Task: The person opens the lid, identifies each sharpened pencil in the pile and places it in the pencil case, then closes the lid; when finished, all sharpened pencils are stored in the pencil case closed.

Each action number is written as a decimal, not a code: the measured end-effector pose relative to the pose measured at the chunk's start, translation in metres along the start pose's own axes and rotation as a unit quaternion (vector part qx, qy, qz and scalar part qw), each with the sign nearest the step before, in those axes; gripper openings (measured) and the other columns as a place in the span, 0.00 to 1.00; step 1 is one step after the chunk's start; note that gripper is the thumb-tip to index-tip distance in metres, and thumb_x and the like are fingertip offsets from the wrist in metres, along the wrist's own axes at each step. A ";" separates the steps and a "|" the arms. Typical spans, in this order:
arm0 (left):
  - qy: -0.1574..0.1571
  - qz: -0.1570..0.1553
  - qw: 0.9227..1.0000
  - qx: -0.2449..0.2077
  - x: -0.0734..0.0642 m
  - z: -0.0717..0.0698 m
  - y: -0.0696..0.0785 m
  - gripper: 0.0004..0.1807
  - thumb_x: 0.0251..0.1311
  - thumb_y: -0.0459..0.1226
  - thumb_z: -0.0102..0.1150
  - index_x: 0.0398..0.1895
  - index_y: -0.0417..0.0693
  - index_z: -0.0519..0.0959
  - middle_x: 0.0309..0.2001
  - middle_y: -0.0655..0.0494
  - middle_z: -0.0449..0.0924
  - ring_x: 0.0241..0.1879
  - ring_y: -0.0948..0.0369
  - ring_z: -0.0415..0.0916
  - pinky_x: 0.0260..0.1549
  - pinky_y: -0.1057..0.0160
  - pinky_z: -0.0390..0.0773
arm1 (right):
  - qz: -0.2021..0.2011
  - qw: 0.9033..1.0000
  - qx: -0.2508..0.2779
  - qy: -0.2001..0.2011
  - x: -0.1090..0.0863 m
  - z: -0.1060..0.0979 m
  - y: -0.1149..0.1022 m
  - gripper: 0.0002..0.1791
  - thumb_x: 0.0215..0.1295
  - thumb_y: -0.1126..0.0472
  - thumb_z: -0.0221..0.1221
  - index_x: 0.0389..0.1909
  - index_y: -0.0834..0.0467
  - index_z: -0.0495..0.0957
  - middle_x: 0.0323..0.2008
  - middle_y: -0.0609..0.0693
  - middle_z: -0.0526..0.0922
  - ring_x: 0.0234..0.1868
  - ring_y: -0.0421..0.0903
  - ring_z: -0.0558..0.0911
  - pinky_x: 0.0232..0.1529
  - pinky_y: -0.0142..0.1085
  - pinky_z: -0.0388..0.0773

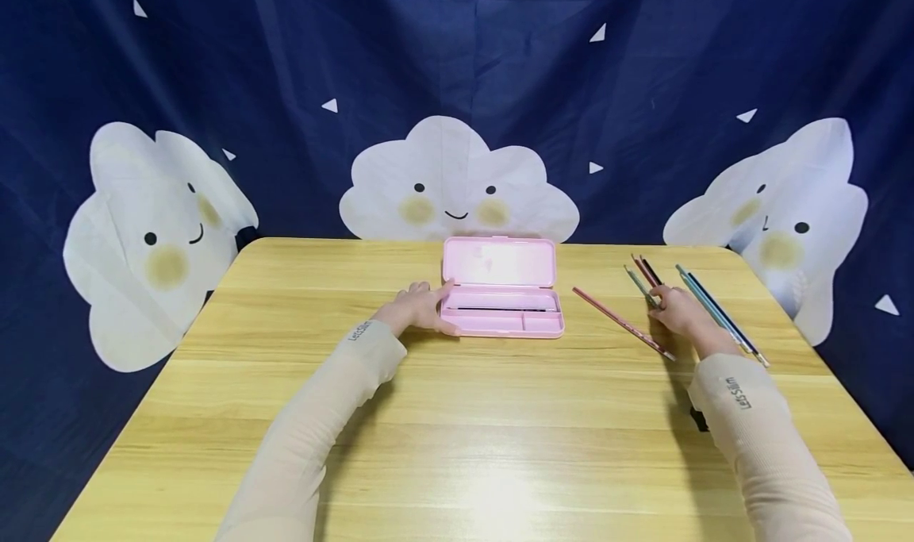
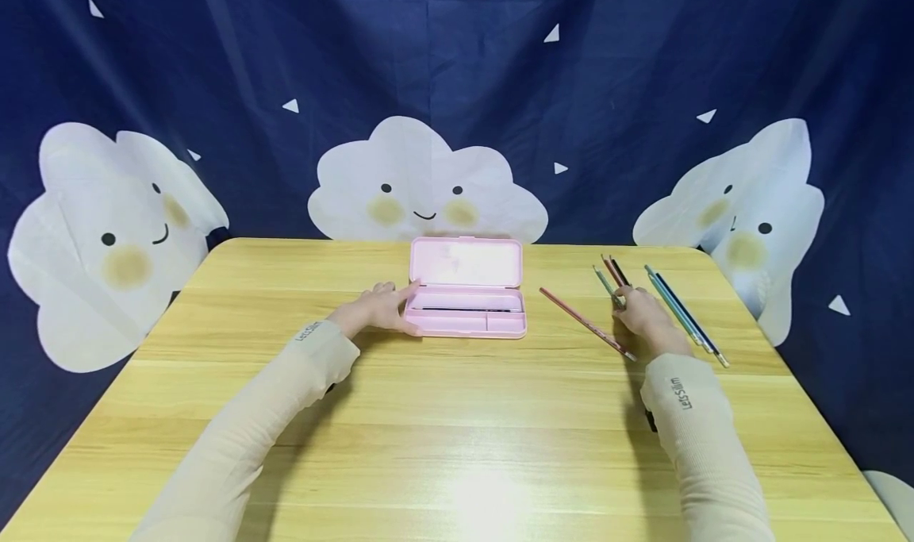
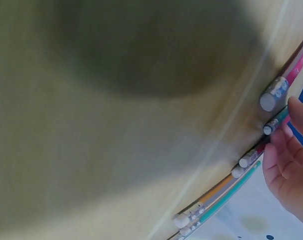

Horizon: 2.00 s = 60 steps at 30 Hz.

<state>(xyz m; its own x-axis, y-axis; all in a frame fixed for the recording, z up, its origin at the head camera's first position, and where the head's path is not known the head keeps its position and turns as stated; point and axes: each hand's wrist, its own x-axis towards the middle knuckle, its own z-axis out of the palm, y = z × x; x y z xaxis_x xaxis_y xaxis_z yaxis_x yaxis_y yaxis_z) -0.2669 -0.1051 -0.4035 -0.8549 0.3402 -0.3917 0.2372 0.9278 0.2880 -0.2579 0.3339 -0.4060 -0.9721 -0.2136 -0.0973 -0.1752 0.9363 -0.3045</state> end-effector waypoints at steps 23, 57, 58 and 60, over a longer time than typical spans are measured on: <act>-0.005 -0.004 1.000 -0.005 0.000 -0.001 0.001 0.59 0.41 0.65 0.60 0.72 0.63 0.38 0.69 0.35 0.44 0.69 0.44 0.39 0.65 0.45 0.41 | 0.001 0.999 0.009 -0.034 0.006 0.007 -0.003 0.16 0.56 0.75 0.48 0.46 0.77 0.65 0.33 0.70 0.77 0.38 0.64 0.75 0.37 0.50 0.72; 0.001 0.000 1.000 0.001 -0.002 -0.002 0.002 0.58 0.41 0.65 0.60 0.72 0.61 0.39 0.68 0.35 0.46 0.68 0.44 0.43 0.65 0.45 0.43 | -0.121 0.988 0.093 0.025 0.017 0.019 -0.052 0.14 0.61 0.76 0.45 0.49 0.73 0.64 0.31 0.63 0.73 0.30 0.53 0.70 0.33 0.44 0.67; 0.002 0.000 1.000 0.001 -0.002 -0.002 0.002 0.58 0.42 0.65 0.60 0.72 0.61 0.39 0.68 0.35 0.47 0.68 0.44 0.43 0.65 0.45 0.43 | -0.129 0.987 0.090 0.033 0.018 0.020 -0.052 0.14 0.61 0.76 0.45 0.48 0.73 0.65 0.31 0.63 0.72 0.31 0.54 0.70 0.34 0.46 0.67; 0.003 0.001 1.000 0.002 -0.002 -0.002 0.003 0.58 0.42 0.65 0.60 0.72 0.61 0.39 0.68 0.35 0.47 0.68 0.44 0.43 0.65 0.45 0.43 | -0.143 0.985 0.085 0.048 0.018 0.022 -0.055 0.14 0.60 0.77 0.46 0.47 0.72 0.66 0.32 0.63 0.72 0.33 0.55 0.70 0.37 0.48 0.68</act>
<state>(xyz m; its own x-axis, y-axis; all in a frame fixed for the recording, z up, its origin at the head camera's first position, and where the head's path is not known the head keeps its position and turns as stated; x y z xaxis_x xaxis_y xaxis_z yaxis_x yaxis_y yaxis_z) -0.2656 -0.1037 -0.3998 -0.8575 0.3406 -0.3855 0.2405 0.9279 0.2850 -0.2627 0.2725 -0.4117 -0.8981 -0.4275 0.1032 -0.4240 0.7796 -0.4608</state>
